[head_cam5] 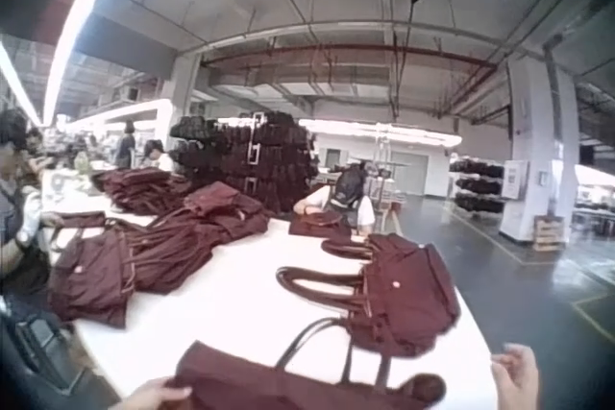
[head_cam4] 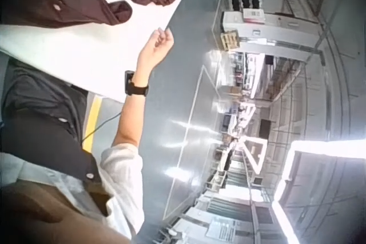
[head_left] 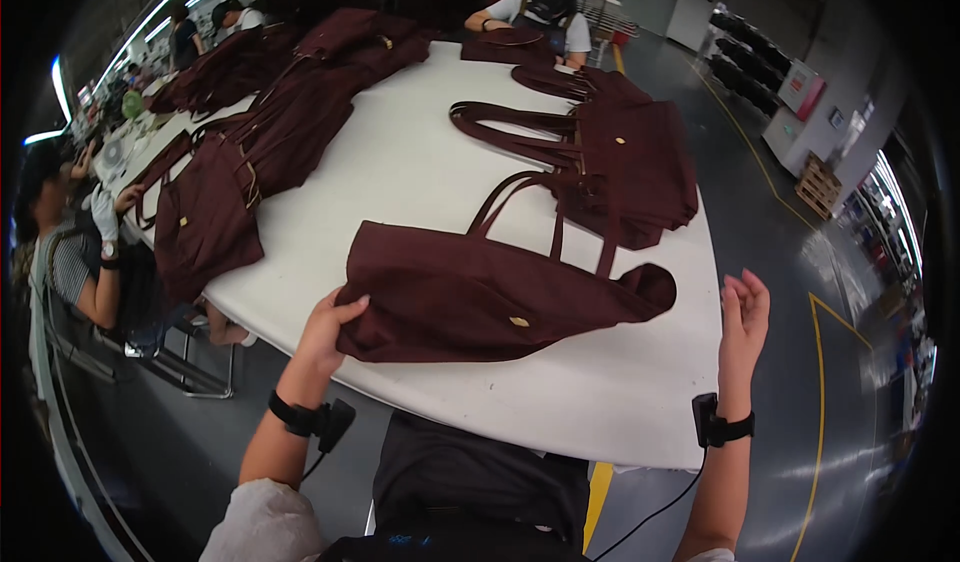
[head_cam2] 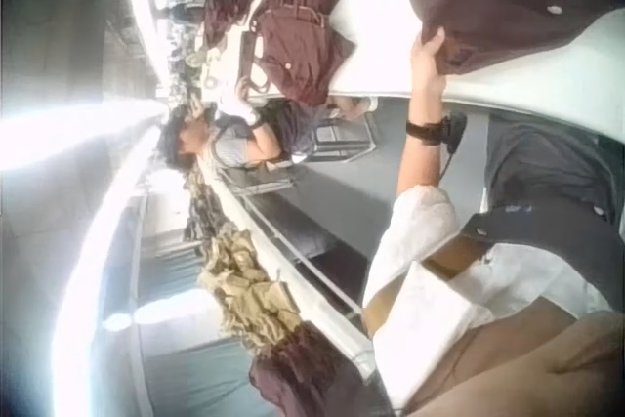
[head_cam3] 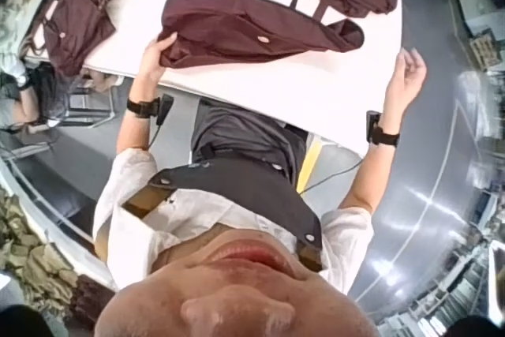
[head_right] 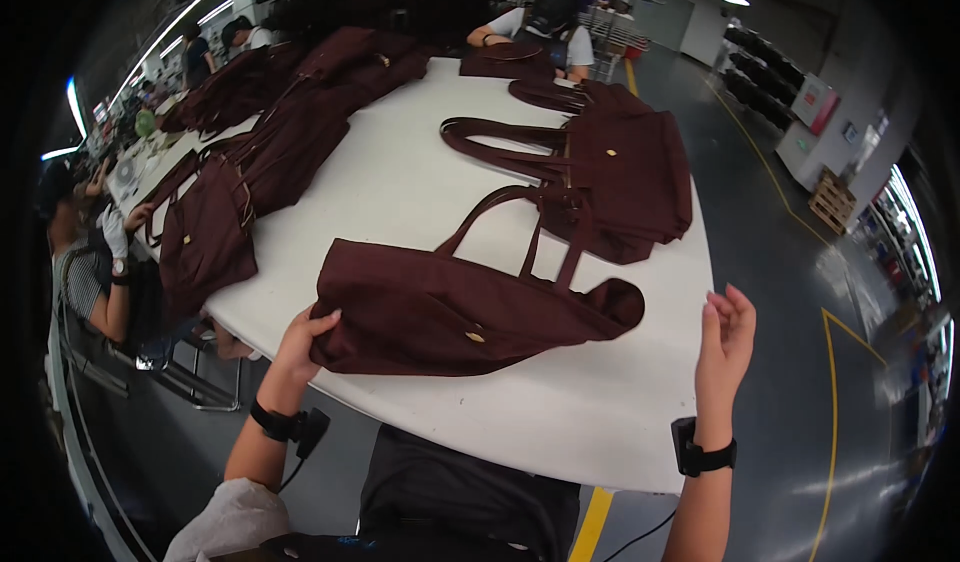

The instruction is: Finishing the assembly of a leather bag by adjusting the zipper and checking seams using a small tool.

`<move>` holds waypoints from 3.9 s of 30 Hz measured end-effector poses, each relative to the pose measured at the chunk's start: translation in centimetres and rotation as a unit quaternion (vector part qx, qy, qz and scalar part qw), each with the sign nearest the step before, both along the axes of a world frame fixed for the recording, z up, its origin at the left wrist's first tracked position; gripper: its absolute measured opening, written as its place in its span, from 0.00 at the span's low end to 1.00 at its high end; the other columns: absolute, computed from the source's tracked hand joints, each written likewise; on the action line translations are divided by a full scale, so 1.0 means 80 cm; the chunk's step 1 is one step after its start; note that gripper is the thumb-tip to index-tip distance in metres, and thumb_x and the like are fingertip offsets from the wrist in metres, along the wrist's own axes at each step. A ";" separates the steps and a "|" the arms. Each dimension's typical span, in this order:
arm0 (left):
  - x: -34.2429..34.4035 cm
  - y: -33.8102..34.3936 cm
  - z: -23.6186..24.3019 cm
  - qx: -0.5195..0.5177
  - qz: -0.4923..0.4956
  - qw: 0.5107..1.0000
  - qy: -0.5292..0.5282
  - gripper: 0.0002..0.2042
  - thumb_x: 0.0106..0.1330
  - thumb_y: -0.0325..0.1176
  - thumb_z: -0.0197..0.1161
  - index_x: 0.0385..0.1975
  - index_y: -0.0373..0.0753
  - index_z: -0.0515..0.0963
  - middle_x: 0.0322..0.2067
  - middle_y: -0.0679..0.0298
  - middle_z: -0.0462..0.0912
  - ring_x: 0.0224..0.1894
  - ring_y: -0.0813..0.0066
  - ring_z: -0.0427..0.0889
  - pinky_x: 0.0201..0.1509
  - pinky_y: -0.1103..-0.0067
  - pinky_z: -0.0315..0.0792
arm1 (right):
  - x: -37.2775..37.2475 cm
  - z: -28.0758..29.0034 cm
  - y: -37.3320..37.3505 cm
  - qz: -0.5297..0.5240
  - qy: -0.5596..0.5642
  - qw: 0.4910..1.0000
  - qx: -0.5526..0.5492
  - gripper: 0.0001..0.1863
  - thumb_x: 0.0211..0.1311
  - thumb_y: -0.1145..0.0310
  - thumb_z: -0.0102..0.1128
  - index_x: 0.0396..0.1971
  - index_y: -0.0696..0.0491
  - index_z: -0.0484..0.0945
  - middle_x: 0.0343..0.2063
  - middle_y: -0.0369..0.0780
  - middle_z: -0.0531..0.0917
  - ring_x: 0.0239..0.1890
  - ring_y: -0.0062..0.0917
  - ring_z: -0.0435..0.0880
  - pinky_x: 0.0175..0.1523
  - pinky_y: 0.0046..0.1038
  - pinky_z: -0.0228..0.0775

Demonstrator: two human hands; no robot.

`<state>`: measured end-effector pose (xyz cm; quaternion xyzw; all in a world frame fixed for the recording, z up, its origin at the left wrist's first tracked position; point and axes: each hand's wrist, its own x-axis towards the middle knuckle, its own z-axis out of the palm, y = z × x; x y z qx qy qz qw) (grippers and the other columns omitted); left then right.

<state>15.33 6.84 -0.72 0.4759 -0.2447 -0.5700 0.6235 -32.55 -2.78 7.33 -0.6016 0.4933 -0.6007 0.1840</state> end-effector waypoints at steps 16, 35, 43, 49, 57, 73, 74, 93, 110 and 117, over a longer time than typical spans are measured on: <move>-0.025 0.054 -0.005 0.005 0.223 0.938 0.263 0.33 0.66 0.57 0.49 0.57 0.32 0.62 0.58 0.55 0.69 0.62 0.59 0.67 0.66 0.58 0.57 | 0.155 -0.093 -0.065 0.275 0.070 0.864 0.416 0.37 0.56 0.59 0.66 0.58 0.67 0.61 0.39 0.41 0.76 0.32 0.20 0.76 0.34 0.22 0.70; -0.004 0.001 0.121 -0.074 -0.048 0.989 -0.118 0.23 0.60 0.26 0.63 0.55 0.28 0.68 0.51 0.56 0.76 0.53 0.70 0.75 0.59 0.74 0.67 | 0.113 -0.021 0.061 0.502 0.213 0.660 0.516 0.17 0.62 0.71 0.59 0.50 0.59 0.74 0.38 0.39 0.83 0.40 0.18 0.80 0.48 0.19 0.70; 0.195 -0.003 0.246 -0.253 0.167 0.941 -0.150 0.22 0.59 0.29 0.65 0.53 0.30 0.69 0.47 0.56 0.78 0.47 0.66 0.80 0.53 0.70 0.75 | 0.102 -0.019 0.044 0.431 0.193 0.711 0.521 0.16 0.63 0.70 0.59 0.49 0.60 0.74 0.37 0.39 0.83 0.42 0.18 0.80 0.48 0.19 0.70; 0.375 0.014 0.095 0.048 0.427 0.857 -0.284 0.37 0.52 0.34 0.72 0.59 0.29 0.59 0.56 0.50 0.70 0.55 0.55 0.73 0.57 0.64 0.69 | 0.115 -0.036 0.040 0.506 0.160 0.693 0.488 0.17 0.65 0.70 0.56 0.51 0.62 0.71 0.40 0.39 0.80 0.44 0.20 0.78 0.51 0.21 0.69; 0.328 -0.028 0.037 0.185 0.328 0.603 -0.703 0.44 0.55 0.47 0.66 0.67 0.37 0.49 0.66 0.40 0.49 0.67 0.30 0.46 0.66 0.48 0.48 | 0.115 -0.012 0.010 0.435 0.332 0.765 0.340 0.16 0.58 0.65 0.64 0.44 0.57 0.78 0.33 0.37 0.83 0.34 0.19 0.78 0.43 0.23 0.70; -0.025 0.018 -0.040 -0.150 -0.124 0.634 -0.748 0.27 0.60 0.44 0.61 0.55 0.34 0.70 0.61 0.46 0.64 0.66 0.49 0.58 0.70 0.57 0.45 | 0.058 -0.067 -0.236 -0.073 0.598 0.792 0.096 0.37 0.53 0.62 0.64 0.62 0.56 0.60 0.62 0.48 0.64 0.66 0.41 0.59 0.65 0.46 0.54; -0.028 0.016 -0.039 -0.147 -0.122 0.636 -0.748 0.26 0.59 0.43 0.61 0.55 0.34 0.71 0.61 0.46 0.64 0.66 0.49 0.59 0.70 0.58 0.45 | 0.050 -0.076 -0.245 -0.080 0.583 0.797 0.135 0.37 0.54 0.61 0.63 0.63 0.56 0.59 0.63 0.48 0.63 0.66 0.41 0.58 0.66 0.48 0.53; -0.021 0.024 -0.040 -0.137 -0.104 0.650 -0.740 0.26 0.61 0.46 0.59 0.56 0.39 0.71 0.61 0.51 0.66 0.66 0.55 0.61 0.70 0.59 0.48 | 0.112 -0.028 -0.241 -0.089 0.669 0.738 -0.007 0.11 0.60 0.63 0.57 0.24 0.55 0.77 0.19 0.46 0.81 0.25 0.39 0.84 0.31 0.36 0.75; -0.033 0.023 -0.052 -0.163 -0.097 0.635 -0.749 0.25 0.63 0.46 0.58 0.57 0.39 0.70 0.60 0.51 0.67 0.66 0.56 0.61 0.70 0.60 0.48 | 0.164 0.047 -0.137 0.037 0.576 0.812 -0.090 0.16 0.51 0.60 0.65 0.13 0.55 0.77 0.14 0.47 0.78 0.21 0.42 0.79 0.27 0.38 0.71; -0.079 0.011 -0.034 -0.129 -0.140 0.927 -0.324 0.24 0.66 0.42 0.57 0.57 0.35 0.68 0.56 0.55 0.72 0.62 0.58 0.67 0.66 0.64 0.57 | 0.197 0.097 0.029 0.300 0.451 0.840 -0.008 0.15 0.55 0.59 0.63 0.22 0.57 0.79 0.17 0.46 0.79 0.21 0.42 0.78 0.27 0.37 0.71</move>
